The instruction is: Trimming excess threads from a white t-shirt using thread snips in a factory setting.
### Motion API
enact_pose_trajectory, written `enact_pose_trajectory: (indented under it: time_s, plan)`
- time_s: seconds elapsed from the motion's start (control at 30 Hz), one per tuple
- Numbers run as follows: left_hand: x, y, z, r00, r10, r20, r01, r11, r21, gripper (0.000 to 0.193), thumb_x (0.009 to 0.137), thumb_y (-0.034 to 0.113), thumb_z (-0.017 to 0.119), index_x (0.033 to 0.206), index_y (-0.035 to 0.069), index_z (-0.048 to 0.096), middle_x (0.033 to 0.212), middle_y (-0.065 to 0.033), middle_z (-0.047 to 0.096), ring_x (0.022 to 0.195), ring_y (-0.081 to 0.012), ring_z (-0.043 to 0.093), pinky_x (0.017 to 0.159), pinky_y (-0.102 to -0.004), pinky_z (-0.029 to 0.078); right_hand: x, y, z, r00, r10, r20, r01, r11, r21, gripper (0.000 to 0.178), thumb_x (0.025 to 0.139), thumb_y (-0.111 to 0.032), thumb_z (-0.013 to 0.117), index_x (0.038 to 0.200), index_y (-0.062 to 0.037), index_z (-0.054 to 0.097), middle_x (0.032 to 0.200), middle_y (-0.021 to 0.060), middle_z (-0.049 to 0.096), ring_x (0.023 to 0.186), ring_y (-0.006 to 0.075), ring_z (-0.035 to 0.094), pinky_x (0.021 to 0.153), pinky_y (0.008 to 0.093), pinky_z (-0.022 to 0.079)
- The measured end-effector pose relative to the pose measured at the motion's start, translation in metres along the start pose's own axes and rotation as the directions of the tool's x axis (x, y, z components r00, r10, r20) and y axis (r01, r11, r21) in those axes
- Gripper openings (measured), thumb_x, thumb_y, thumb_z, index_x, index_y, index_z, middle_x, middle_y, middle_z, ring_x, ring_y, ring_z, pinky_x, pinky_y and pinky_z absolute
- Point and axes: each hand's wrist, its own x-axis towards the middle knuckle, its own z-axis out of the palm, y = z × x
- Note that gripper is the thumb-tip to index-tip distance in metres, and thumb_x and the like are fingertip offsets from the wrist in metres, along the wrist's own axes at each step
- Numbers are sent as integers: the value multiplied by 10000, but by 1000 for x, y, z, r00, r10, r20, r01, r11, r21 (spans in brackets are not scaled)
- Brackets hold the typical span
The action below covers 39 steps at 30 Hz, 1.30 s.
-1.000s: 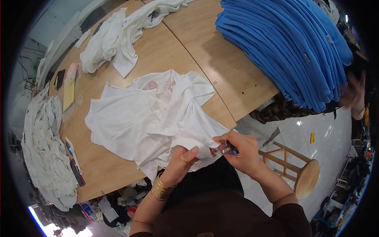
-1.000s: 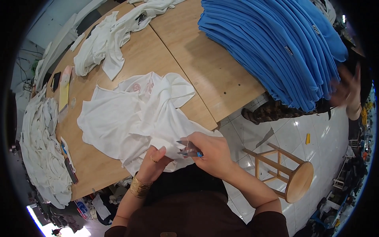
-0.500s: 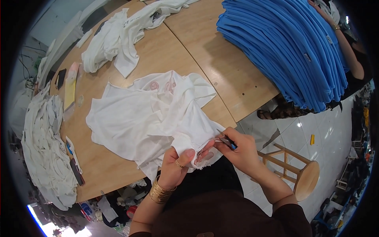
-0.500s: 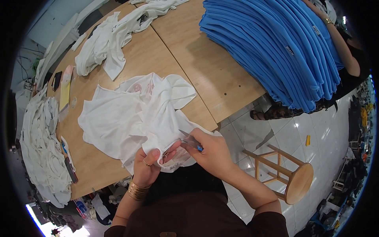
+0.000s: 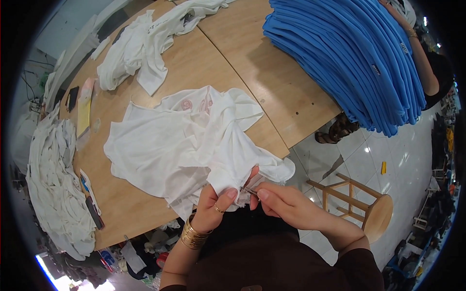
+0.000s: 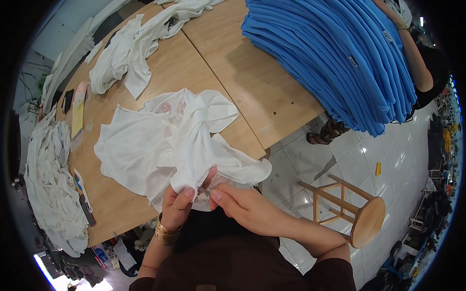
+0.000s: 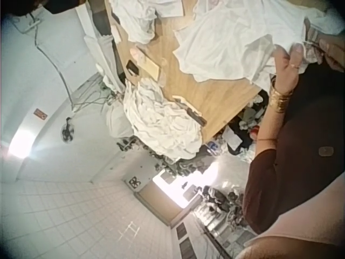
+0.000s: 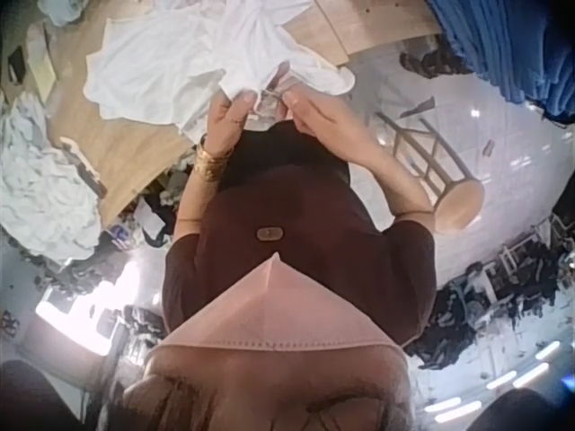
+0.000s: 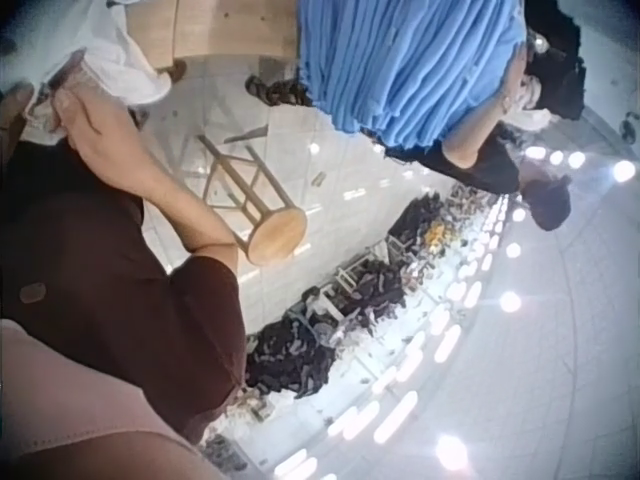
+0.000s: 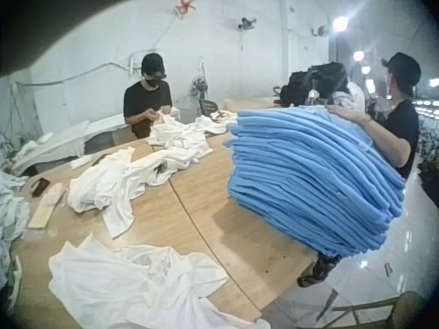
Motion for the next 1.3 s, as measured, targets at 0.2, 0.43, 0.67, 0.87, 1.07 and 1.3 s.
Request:
enact_pose_trajectory:
  time_s: [0.2, 0.43, 0.67, 0.87, 1.07, 1.3]
  plan:
    - [-1, -2, -4, 1000, 16, 25, -16, 999, 39, 467, 843, 193, 480, 1211, -82, 394, 1225, -200, 457, 1185, -309, 411, 908, -306, 354, 2, 1, 1, 1000, -12, -6, 12, 999, -41, 288, 931, -249, 362, 850, -19, 516, 673, 59, 478, 635, 150, 459, 632, 269, 388]
    - [0, 0, -3, 999, 40, 36, -42, 997, 58, 483, 842, 212, 483, 1226, -67, 391, 1238, -211, 452, 1161, -256, 441, 803, -239, 387, 3, 1, 1, 1000, -9, -8, 9, 1000, -30, 279, 929, -241, 373, 846, -15, 515, 689, 77, 491, 660, 172, 474, 652, 279, 393]
    - [-4, -3, -11, 999, -29, 34, 24, 991, 129, 388, 839, 128, 462, 1179, -60, 445, 1180, -120, 514, 1087, -186, 462, 938, -302, 318, 6, 6, 3, 996, -65, -60, 58, 993, -107, 273, 919, -254, 405, 825, -32, 534, 645, 52, 483, 599, 131, 442, 577, 256, 366]
    - [-2, -3, -8, 998, 36, 55, -40, 996, 75, 397, 838, 147, 480, 1175, -59, 445, 1177, -116, 513, 1069, -179, 467, 924, -303, 329, 12, 16, 3, 995, -38, -88, 24, 987, -158, 275, 907, -262, 434, 776, -47, 545, 612, 4, 456, 577, 77, 403, 542, 232, 340]
    - [-7, -8, -11, 996, -85, 32, 83, 995, 58, 570, 789, 146, 474, 1283, -78, 298, 1294, -240, 372, 1228, -295, 353, 1022, -365, 233, 7, 13, 1, 993, -83, -81, 69, 985, -155, 279, 904, -263, 430, 763, -47, 536, 602, 14, 458, 579, 90, 419, 545, 242, 352]
    - [-7, -17, -14, 1000, -18, 4, 18, 1000, 26, 305, 828, 165, 522, 1063, -29, 504, 995, -41, 541, 915, -114, 470, 818, -261, 376, 6, 12, 2, 993, -86, -78, 73, 985, -154, 286, 903, -271, 428, 760, -47, 535, 589, 31, 457, 571, 108, 433, 546, 252, 362]
